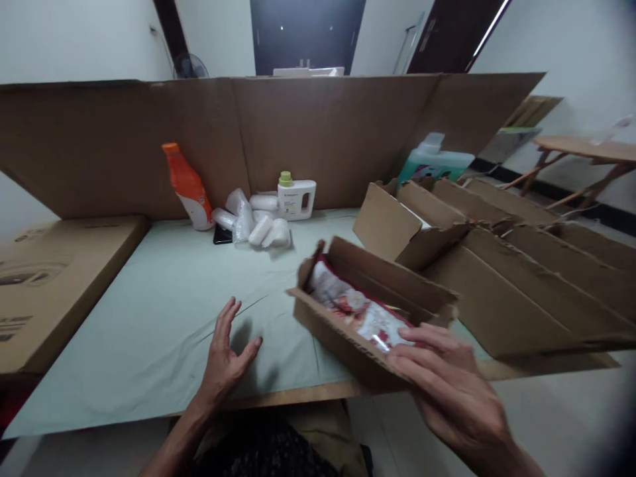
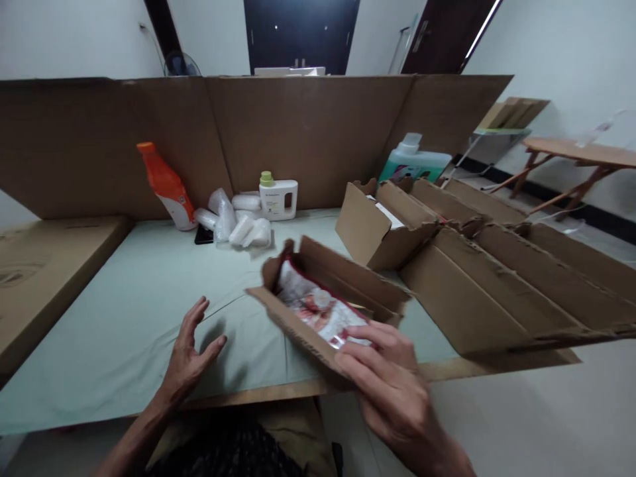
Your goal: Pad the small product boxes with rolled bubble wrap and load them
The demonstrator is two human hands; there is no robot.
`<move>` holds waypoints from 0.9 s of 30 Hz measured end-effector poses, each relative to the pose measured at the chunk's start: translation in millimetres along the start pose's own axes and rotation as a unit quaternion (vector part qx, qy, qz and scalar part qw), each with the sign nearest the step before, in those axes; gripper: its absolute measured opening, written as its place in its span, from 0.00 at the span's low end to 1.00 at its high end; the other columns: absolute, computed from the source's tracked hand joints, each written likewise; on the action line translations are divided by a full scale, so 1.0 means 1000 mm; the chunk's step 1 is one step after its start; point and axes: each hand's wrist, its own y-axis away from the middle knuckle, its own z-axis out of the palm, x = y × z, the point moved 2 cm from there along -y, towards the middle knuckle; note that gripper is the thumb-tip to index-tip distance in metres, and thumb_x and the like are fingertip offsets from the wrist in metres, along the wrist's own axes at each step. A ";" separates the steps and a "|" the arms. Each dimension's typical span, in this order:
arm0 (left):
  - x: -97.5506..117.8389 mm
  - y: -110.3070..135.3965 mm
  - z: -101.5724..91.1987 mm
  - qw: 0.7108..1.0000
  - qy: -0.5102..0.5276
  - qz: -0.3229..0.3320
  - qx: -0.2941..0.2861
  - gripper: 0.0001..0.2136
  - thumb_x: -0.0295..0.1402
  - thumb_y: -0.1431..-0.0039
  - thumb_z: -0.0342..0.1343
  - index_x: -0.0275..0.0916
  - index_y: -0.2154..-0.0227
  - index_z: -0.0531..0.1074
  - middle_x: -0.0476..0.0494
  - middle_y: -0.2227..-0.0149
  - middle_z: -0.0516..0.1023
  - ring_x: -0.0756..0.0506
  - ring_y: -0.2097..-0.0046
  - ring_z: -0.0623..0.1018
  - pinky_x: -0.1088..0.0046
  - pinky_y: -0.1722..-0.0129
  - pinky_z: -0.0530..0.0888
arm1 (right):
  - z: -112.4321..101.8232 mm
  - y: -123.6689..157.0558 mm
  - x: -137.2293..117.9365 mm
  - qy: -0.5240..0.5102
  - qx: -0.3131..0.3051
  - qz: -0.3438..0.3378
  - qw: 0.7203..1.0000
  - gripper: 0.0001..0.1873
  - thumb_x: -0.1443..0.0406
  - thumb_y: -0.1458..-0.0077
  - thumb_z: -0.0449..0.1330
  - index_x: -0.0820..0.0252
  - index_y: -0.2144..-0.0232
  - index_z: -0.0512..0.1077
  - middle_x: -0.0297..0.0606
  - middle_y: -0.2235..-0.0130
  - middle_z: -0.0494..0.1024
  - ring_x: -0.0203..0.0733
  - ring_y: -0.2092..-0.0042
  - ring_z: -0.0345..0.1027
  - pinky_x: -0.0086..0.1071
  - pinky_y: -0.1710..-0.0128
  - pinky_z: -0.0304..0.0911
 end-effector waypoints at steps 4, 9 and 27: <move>-0.014 0.013 -0.020 0.999 0.034 -0.035 0.018 0.40 0.45 0.44 0.64 0.46 0.32 0.54 0.35 0.29 0.58 0.34 0.29 0.60 0.52 0.30 0.59 | 0.039 -0.031 -0.019 -0.024 0.006 -0.055 0.998 0.24 0.75 0.43 0.57 0.47 0.49 0.74 0.35 0.48 0.81 0.50 0.37 0.64 0.51 0.38 0.59; -0.042 0.018 -0.028 0.991 0.078 -0.107 0.032 0.45 0.46 0.48 0.65 0.43 0.31 0.51 0.31 0.31 0.61 0.32 0.32 0.66 0.52 0.34 0.66 | 0.065 -0.017 -0.003 -0.056 0.057 0.087 0.993 0.46 0.49 0.41 0.62 0.51 0.28 0.49 0.49 0.28 0.54 0.62 0.31 0.54 0.57 0.36 0.57; -0.064 -0.013 -0.037 0.970 0.000 -0.213 0.113 0.23 0.52 0.61 0.64 0.39 0.66 0.75 0.35 0.64 0.81 0.31 0.58 0.80 0.48 0.53 0.78 | 0.187 -0.061 0.079 -0.367 -0.050 0.346 0.862 0.30 0.43 0.34 0.47 0.52 0.47 0.77 0.41 0.47 0.81 0.53 0.44 0.74 0.47 0.43 0.70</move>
